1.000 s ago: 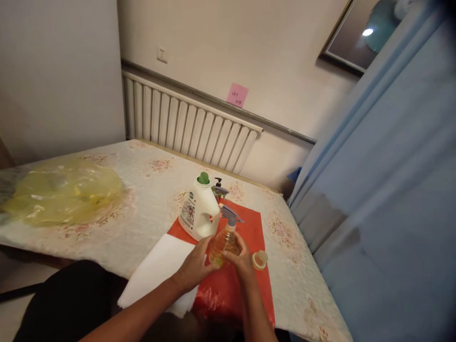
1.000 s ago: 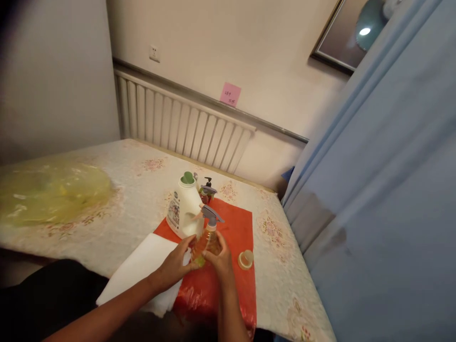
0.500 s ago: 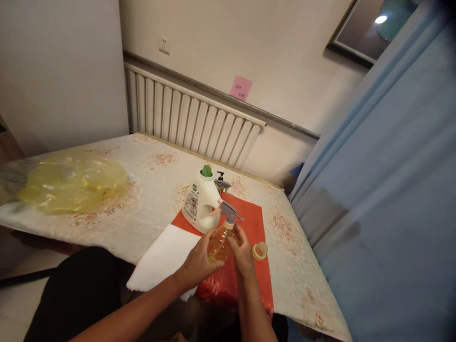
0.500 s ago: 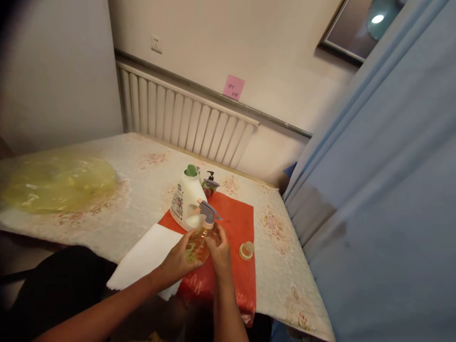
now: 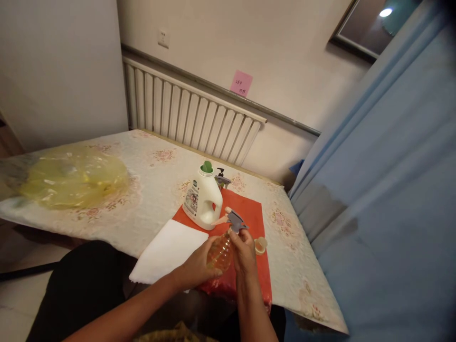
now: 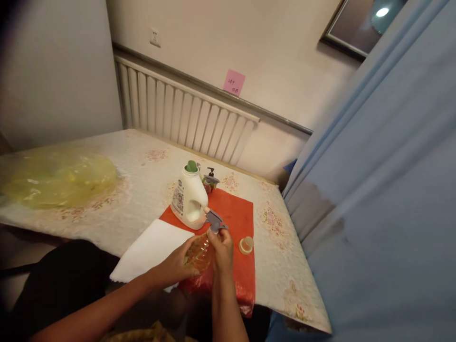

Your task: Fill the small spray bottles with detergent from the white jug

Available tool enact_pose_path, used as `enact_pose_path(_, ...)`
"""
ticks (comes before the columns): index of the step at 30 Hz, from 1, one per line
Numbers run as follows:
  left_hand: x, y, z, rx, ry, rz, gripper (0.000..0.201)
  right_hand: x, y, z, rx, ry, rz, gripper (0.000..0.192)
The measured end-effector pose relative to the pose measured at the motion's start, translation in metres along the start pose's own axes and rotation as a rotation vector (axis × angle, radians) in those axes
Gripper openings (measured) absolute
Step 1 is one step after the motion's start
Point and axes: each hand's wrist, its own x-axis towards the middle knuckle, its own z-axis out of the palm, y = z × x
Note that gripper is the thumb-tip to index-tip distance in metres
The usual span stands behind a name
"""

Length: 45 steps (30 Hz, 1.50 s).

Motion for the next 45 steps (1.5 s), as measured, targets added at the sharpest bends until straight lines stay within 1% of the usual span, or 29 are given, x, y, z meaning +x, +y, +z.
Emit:
enact_pose_path(4,0.0,0.003,-0.006,-0.196,-0.135,-0.058,0.087,-0.002,-0.01,0.001,0.068,-0.057,0.039,0.037)
enact_pose_path(8,-0.003,0.007,-0.009,-0.463,-0.304,-0.119,0.088,-0.004,-0.014,0.0,0.127,-0.102,0.057,0.035)
enact_pose_path(10,-0.005,0.009,-0.01,-0.566,-0.348,-0.134,0.089,-0.005,-0.014,0.0,0.137,-0.126,0.062,0.033)
enact_pose_path(12,-0.008,0.011,-0.011,-0.599,-0.356,-0.157,0.088,-0.007,-0.015,0.0,0.128,-0.148,0.07,0.029)
enact_pose_path(16,-0.011,0.013,-0.011,-0.579,-0.371,-0.197,0.083,-0.007,-0.016,0.0,0.104,-0.152,0.043,0.025)
enact_pose_path(19,-0.012,0.012,-0.012,-0.578,-0.414,-0.193,0.084,-0.006,-0.014,-0.002,0.111,-0.154,0.015,0.025)
enact_pose_path(22,-0.014,0.009,-0.013,-0.528,-0.416,-0.213,0.086,-0.004,-0.013,-0.006,0.129,-0.158,-0.002,0.027)
enact_pose_path(24,-0.015,0.006,-0.014,-0.509,-0.407,-0.226,0.087,-0.003,-0.012,-0.009,0.143,-0.146,-0.015,0.026)
enact_pose_path(27,-0.016,0.001,-0.015,-0.513,-0.408,-0.21,0.089,-0.004,-0.013,-0.011,0.156,-0.122,-0.032,0.023)
enact_pose_path(31,-0.019,-0.004,-0.018,-0.515,-0.417,-0.211,0.086,-0.002,-0.017,-0.014,0.161,-0.078,-0.046,0.028)
enact_pose_path(34,-0.023,-0.004,-0.021,-0.455,-0.401,-0.228,0.084,0.003,-0.023,-0.018,0.177,-0.028,-0.05,0.031)
enact_pose_path(37,-0.026,-0.004,-0.024,-0.396,-0.374,-0.216,0.082,0.009,-0.03,-0.021,0.192,0.004,-0.065,0.033)
enact_pose_path(42,-0.026,-0.007,-0.027,-0.263,-0.326,-0.199,0.081,0.014,-0.038,-0.021,0.12,0.0,-0.135,0.034)
enact_pose_path(45,-0.025,-0.01,-0.027,-0.147,-0.273,-0.187,0.082,0.013,-0.042,-0.018,0.107,0.005,-0.153,0.036)
